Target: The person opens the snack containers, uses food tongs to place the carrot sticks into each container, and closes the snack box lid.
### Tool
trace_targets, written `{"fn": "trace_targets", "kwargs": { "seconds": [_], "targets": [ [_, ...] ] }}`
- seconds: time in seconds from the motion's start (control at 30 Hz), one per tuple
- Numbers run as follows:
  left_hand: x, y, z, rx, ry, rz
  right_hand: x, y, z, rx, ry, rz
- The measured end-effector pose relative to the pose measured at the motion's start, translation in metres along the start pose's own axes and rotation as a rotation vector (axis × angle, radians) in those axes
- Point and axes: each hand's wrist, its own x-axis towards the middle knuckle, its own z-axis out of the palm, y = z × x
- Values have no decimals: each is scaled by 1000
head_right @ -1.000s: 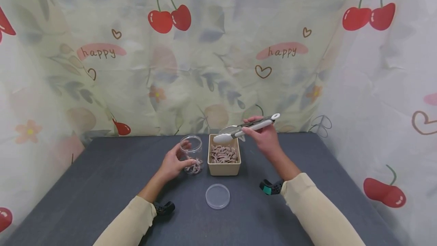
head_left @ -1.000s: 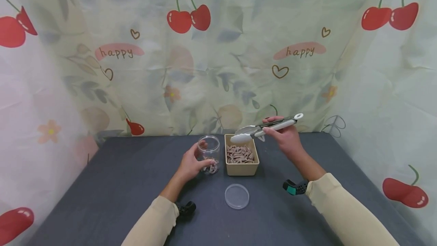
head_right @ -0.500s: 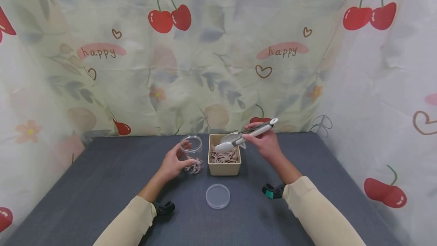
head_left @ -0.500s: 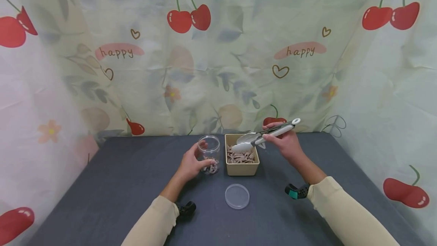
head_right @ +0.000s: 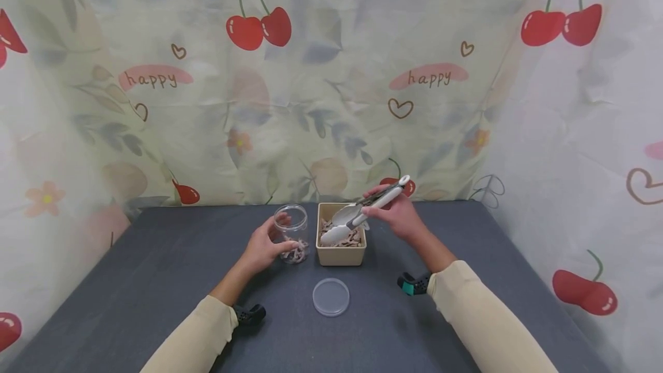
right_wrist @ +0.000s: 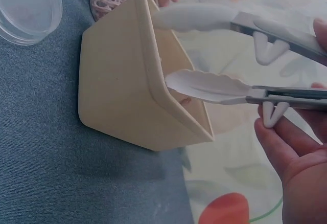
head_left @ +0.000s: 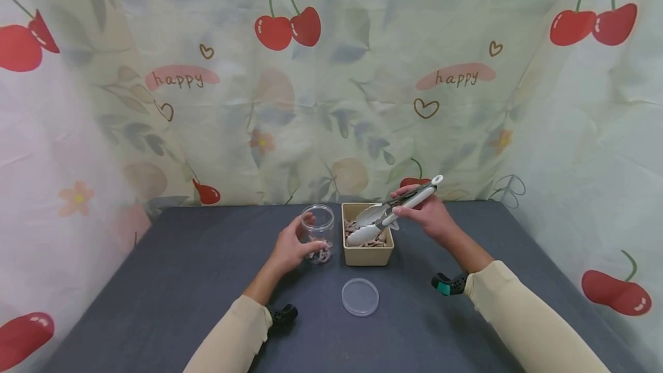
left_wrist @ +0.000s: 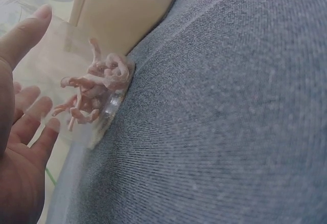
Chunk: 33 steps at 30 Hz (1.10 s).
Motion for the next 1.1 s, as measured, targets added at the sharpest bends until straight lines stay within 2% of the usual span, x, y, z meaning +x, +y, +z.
{"fn": "trace_targets", "kwargs": {
  "seconds": [0.13, 0.57, 0.67, 0.9, 1.1],
  "targets": [
    [-1, -1, 0, 3, -2, -24, 2, 2, 0, -31, -58, 10],
    [-1, 0, 1, 7, 2, -18, 10, 10, 4, -60, -163, 42],
    [0, -1, 0, 2, 11, -4, 11, 7, 5, -63, -166, 36],
    [1, -5, 0, -6, 4, -1, 2, -20, 12, -90, -154, 45],
    [1, -2, 0, -2, 0, -7, 2, -18, 14, -84, -117, 45]
  ]
}}
